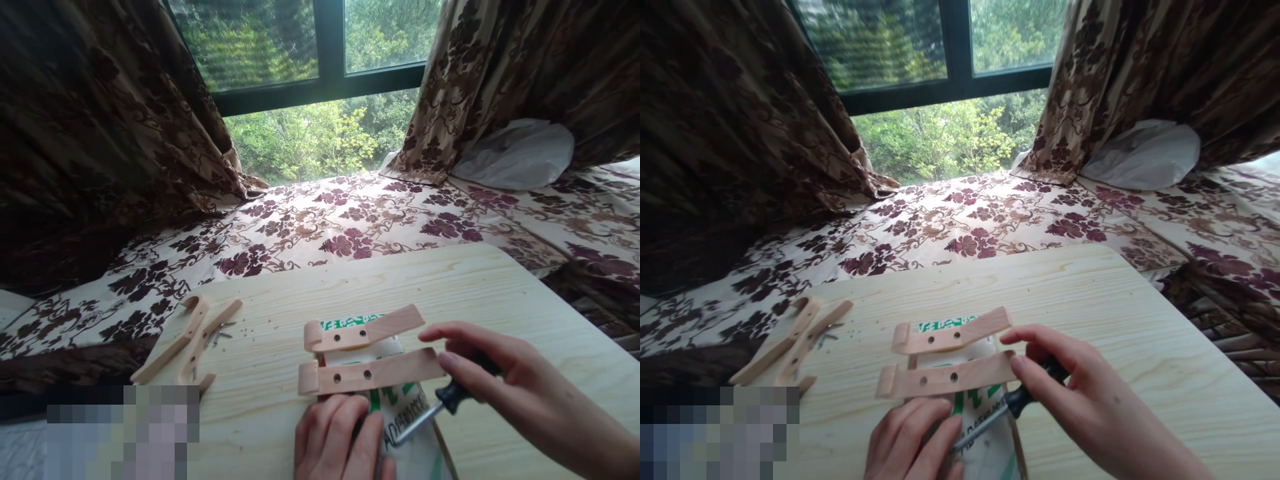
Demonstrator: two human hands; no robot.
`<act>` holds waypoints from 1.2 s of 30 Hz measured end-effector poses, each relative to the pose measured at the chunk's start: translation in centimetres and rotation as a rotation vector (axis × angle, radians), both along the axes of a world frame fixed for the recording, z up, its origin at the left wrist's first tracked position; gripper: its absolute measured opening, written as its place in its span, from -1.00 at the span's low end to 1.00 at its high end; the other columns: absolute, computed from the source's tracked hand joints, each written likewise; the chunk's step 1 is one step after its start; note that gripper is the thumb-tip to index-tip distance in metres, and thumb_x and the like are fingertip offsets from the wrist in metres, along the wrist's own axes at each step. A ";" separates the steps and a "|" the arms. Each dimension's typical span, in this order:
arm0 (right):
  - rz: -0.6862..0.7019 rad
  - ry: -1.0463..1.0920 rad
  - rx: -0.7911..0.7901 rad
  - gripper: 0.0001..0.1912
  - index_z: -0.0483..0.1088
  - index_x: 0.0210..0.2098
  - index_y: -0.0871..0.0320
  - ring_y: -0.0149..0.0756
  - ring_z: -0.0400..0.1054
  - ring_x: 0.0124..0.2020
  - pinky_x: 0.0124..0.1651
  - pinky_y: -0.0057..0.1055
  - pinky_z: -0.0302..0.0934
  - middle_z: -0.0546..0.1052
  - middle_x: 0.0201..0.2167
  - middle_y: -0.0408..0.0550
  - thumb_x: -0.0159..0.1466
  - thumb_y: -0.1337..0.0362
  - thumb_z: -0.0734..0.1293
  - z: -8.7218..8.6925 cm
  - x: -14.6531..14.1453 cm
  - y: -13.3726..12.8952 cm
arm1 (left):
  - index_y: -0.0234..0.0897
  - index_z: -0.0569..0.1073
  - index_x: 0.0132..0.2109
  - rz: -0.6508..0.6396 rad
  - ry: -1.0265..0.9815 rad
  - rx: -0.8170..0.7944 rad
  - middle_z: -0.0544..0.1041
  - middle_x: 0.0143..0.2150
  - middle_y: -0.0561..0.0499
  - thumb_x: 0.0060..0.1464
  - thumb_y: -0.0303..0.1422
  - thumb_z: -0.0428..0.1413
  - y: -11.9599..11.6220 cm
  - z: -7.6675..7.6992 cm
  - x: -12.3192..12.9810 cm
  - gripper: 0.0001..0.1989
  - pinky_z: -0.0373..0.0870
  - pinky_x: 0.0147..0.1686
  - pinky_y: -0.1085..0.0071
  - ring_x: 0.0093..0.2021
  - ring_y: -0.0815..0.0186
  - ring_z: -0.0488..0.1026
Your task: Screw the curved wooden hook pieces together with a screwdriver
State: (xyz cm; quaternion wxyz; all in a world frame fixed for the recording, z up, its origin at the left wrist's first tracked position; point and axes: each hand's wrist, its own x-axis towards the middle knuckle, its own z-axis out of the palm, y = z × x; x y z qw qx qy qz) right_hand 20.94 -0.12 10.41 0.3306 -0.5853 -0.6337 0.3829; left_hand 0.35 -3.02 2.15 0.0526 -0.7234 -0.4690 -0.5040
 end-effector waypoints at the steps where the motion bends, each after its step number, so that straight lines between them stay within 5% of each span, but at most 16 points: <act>1: -0.033 -0.030 0.044 -0.66 0.44 -0.13 0.08 -0.33 0.39 -0.46 -0.49 -0.53 0.28 0.52 -0.46 -0.12 0.28 0.01 0.21 0.6 0.1 0.1 | -0.14 0.49 -0.30 -0.003 -0.022 0.003 0.54 -0.31 0.04 0.18 -0.32 -0.07 0.0 0.0 0.1 -0.76 0.24 -0.10 0.31 -0.21 0.30 0.42; 6: 0.167 -0.255 0.314 -0.80 0.43 -0.16 0.06 -0.36 0.40 -0.30 -0.32 -0.52 0.25 0.53 -0.26 -0.10 0.28 0.14 0.26 4.3 -1.4 0.9 | -0.15 0.48 -0.29 -0.002 -0.015 0.036 0.52 -0.29 0.04 0.16 -0.36 -0.06 -0.7 1.0 -1.0 -0.79 0.24 -0.04 0.28 -0.19 0.30 0.41; 11: 0.408 -0.569 0.406 -0.83 0.45 -0.21 0.07 -0.40 0.31 -0.43 -0.36 -0.46 0.11 0.49 -0.40 -0.14 0.29 0.28 0.23 6.8 -4.0 1.8 | -0.16 0.45 -0.21 0.033 0.056 -0.070 0.48 -0.22 0.01 0.11 -0.42 0.03 -1.4 2.2 -4.2 -0.86 0.27 -0.03 0.28 -0.13 0.27 0.41; 15: 0.435 -0.668 0.451 -0.84 0.47 -0.24 0.11 -0.41 0.30 -0.45 -0.39 -0.46 0.03 0.49 -0.44 -0.13 0.28 0.30 0.24 7.7 -5.0 2.0 | -0.16 0.37 -0.01 0.172 -0.214 -0.357 0.45 -0.05 -0.05 0.05 -0.21 0.12 -0.7 2.9 -5.3 -0.66 0.36 -0.03 0.20 -0.04 0.17 0.40; 18: 0.425 -0.713 0.454 -0.84 0.46 -0.30 0.12 -0.42 0.27 -0.48 -0.43 -0.46 -0.01 0.49 -0.46 -0.13 0.28 0.30 0.23 7.8 -5.3 1.8 | -0.15 0.31 0.08 0.083 -0.461 -0.692 0.44 0.02 -0.06 0.00 -0.11 0.13 0.1 3.4 -4.7 -0.50 0.43 -0.12 0.25 0.00 0.15 0.41; 20: 0.432 -0.736 0.454 -0.84 0.45 -0.32 0.12 -0.42 0.26 -0.49 -0.44 -0.46 -0.03 0.49 -0.47 -0.13 0.28 0.30 0.23 7.6 -5.4 1.6 | -0.16 0.30 0.11 0.016 -0.570 -0.776 0.46 0.00 -0.05 -0.01 -0.12 0.13 0.4 3.6 -4.1 -0.47 0.43 -0.11 0.27 0.01 0.15 0.42; 28: 0.436 -0.694 0.456 -0.84 0.43 -0.36 0.15 -0.38 0.33 -0.42 -0.39 -0.47 0.05 0.49 -0.45 -0.09 0.28 0.34 0.21 6.7 -4.5 1.0 | -0.17 0.33 0.04 -0.021 -0.605 -0.818 0.50 -0.07 -0.01 -0.06 -0.08 0.16 -0.8 3.2 -4.4 -0.48 0.34 0.02 0.23 -0.06 0.17 0.46; 36: 0.523 -0.580 0.381 -0.90 0.38 -0.37 0.12 -0.40 0.31 -0.37 -0.34 -0.49 0.10 0.47 -0.42 -0.15 0.25 0.39 0.25 7.6 -4.5 0.8 | -0.16 0.39 -0.08 -0.036 -0.489 -0.612 0.51 -0.14 0.04 -0.02 -0.13 0.14 -0.6 2.3 -4.6 -0.64 0.34 -0.02 0.34 -0.08 0.24 0.44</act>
